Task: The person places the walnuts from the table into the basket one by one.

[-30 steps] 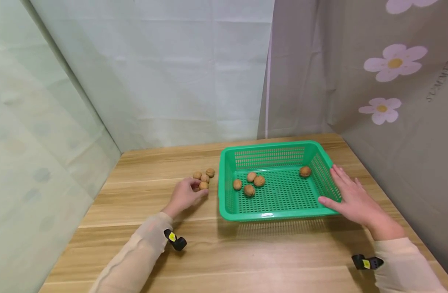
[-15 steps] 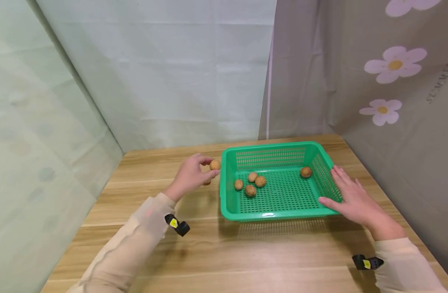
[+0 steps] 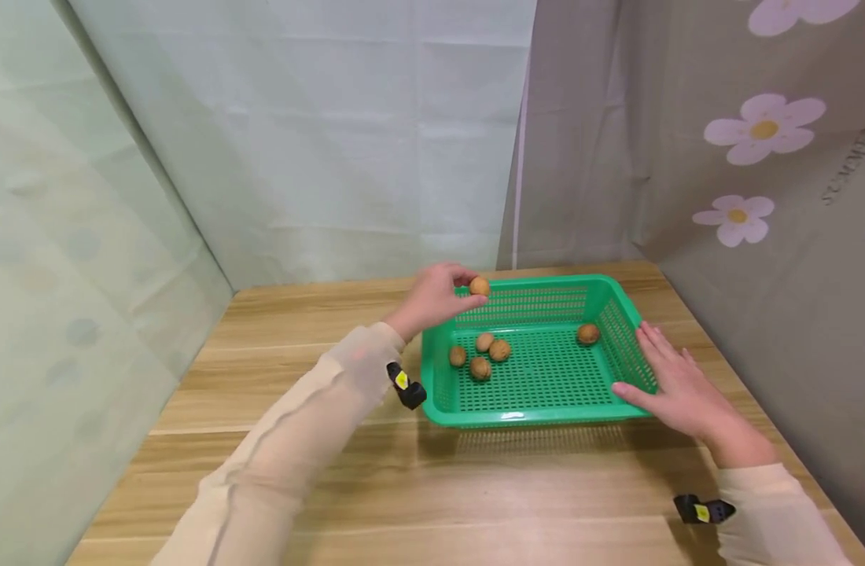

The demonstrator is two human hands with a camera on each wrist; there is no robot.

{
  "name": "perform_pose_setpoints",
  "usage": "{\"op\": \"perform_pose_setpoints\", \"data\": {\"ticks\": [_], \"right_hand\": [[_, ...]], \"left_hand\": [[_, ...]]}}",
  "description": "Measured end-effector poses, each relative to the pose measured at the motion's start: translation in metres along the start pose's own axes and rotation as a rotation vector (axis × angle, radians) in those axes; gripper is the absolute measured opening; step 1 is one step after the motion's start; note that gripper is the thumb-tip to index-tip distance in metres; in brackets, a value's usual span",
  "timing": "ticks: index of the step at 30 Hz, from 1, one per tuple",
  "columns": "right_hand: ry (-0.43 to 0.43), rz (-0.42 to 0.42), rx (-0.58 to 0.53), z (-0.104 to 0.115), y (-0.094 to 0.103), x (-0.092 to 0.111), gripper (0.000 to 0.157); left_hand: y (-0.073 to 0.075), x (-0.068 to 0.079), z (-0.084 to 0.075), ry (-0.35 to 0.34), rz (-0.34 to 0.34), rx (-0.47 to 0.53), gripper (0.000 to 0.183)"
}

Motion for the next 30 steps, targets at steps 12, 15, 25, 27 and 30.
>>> {"op": "perform_pose_setpoints", "data": {"ticks": [12,15,25,27,30], "right_hand": [[0.018,-0.01,0.007,0.004,0.002,0.002,0.091],[0.006,0.0,0.002,0.003,0.0,0.003,0.091],[0.013,-0.013,-0.003,0.006,0.001,0.003,0.091],[0.006,-0.01,-0.007,0.005,0.0,0.003,0.091],[0.003,-0.008,-0.011,0.005,-0.001,0.002,0.091]], "left_hand": [[-0.039,-0.028,0.026,0.065,0.024,0.086,0.034],[-0.051,-0.027,0.037,0.077,0.054,0.084,0.032],[-0.065,-0.02,0.04,0.073,0.132,-0.012,0.038],[-0.064,-0.019,0.04,0.08,0.135,-0.033,0.044],[-0.064,-0.019,0.041,0.084,0.129,-0.04,0.048]]}}
Point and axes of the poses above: each hand's wrist, its own x-axis away from the middle knuckle, its own y-axis out of the back of the hand, z = x × y, the point moved 9 cm from there along -x, towards the middle knuckle, and after that the axes turned 9 degrees about x, right-handed, at the moved point
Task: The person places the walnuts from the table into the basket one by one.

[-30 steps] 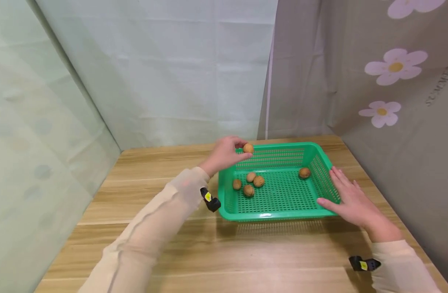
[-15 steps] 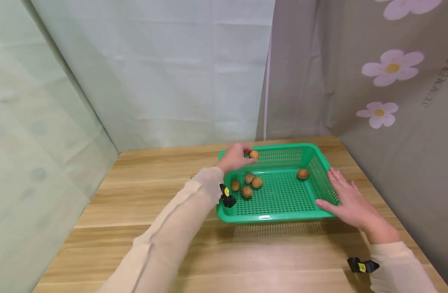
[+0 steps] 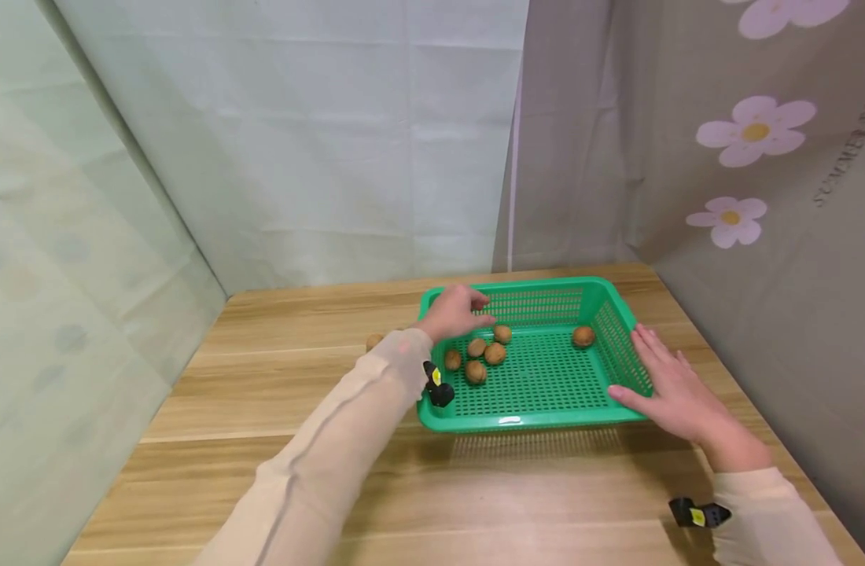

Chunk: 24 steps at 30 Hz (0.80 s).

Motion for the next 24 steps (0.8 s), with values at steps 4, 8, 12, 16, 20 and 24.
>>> {"op": "perform_pose_setpoints", "data": {"ticks": [4,8,12,16,20,24], "right_hand": [[0.002,-0.002,-0.001,0.0,0.0,-0.001,0.091],[0.003,-0.002,0.001,0.001,-0.001,-0.002,0.09],[0.008,-0.003,0.001,0.001,0.0,-0.004,0.09],[0.006,0.0,-0.006,-0.001,0.001,-0.005,0.09],[0.008,0.003,-0.008,-0.004,0.001,-0.004,0.09],[0.014,0.003,-0.008,-0.005,0.002,-0.002,0.089]], "left_hand": [[0.002,0.001,-0.001,-0.014,-0.007,0.03,0.049],[0.015,0.006,-0.005,-0.043,-0.03,0.089,0.046],[0.043,0.015,-0.001,-0.045,-0.072,0.139,0.044],[0.075,0.029,0.027,0.0,-0.128,0.14,0.044],[0.103,0.05,0.075,0.053,-0.191,0.137,0.043],[0.119,0.075,0.126,0.144,-0.207,0.181,0.046]]}}
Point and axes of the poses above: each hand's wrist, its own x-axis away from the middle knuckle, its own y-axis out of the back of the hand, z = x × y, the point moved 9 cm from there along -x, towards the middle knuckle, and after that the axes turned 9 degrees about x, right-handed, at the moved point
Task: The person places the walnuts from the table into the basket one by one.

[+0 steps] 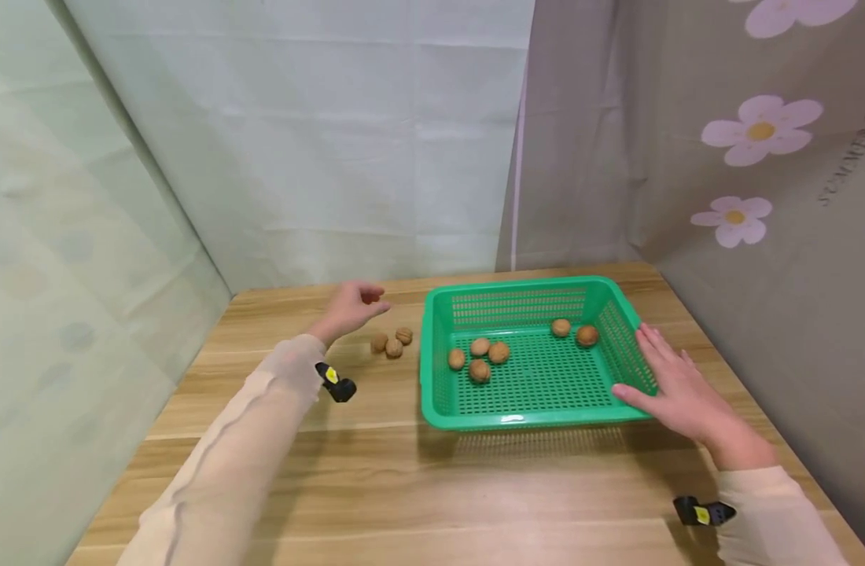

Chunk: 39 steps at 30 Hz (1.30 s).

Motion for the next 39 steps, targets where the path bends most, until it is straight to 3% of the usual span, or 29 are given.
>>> {"op": "perform_pose_setpoints", "data": {"ticks": [5,12,16,23,39], "right_hand": [[0.009,0.003,0.001,0.001,0.0,0.001,0.089],[0.014,0.003,0.003,0.001,-0.001,0.002,0.089],[0.006,0.001,0.0,-0.001,-0.002,0.002,0.089],[-0.008,-0.001,-0.007,-0.003,-0.002,0.001,0.089],[-0.023,-0.005,0.0,-0.004,-0.002,-0.001,0.09]], "left_hand": [[0.015,0.021,0.049,0.056,-0.013,-0.025,0.048],[0.004,0.04,0.085,0.053,-0.022,-0.007,0.05],[-0.008,0.041,0.089,0.048,-0.023,0.023,0.053],[-0.024,0.035,0.085,0.007,-0.018,-0.028,0.056],[-0.031,0.033,0.084,-0.006,-0.029,-0.087,0.042]]}}
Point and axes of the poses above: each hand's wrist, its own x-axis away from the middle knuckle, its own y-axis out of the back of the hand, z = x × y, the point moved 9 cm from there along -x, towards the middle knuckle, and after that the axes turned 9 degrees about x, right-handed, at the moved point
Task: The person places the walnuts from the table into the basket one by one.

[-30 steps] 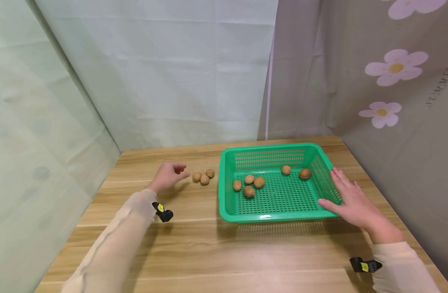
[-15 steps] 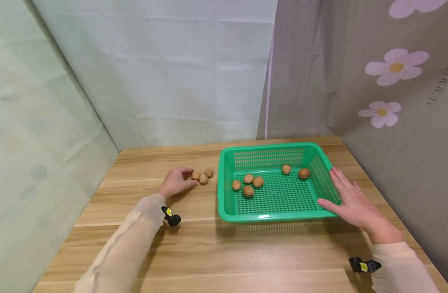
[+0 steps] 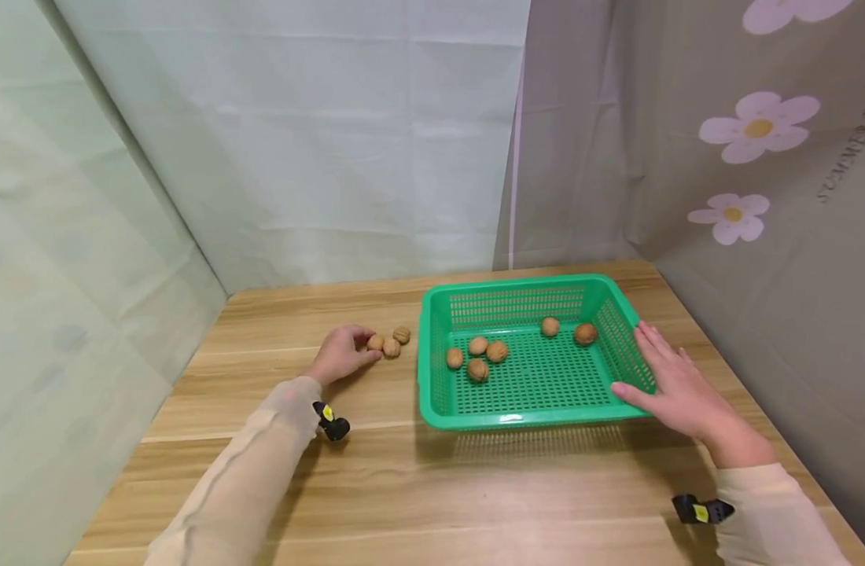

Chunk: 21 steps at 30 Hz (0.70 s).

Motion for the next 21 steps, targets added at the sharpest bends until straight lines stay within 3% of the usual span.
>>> {"op": "perform_pose_setpoints", "data": {"ticks": [7,10,17,21], "right_hand": [[0.004,0.003,-0.005,0.002,0.001,0.0,0.089],[0.014,0.003,0.0,0.003,0.002,0.0,0.089],[0.018,0.005,0.0,0.005,0.003,0.0,0.088],[0.022,0.002,-0.006,0.006,0.003,0.001,0.088]], "left_hand": [[0.008,0.011,-0.01,-0.004,-0.02,0.043,0.042],[0.014,0.017,-0.025,-0.037,-0.027,0.07,0.041],[0.033,0.025,-0.098,-0.192,-0.05,0.063,0.038],[0.032,0.023,-0.144,-0.272,-0.02,0.07,0.038]]}}
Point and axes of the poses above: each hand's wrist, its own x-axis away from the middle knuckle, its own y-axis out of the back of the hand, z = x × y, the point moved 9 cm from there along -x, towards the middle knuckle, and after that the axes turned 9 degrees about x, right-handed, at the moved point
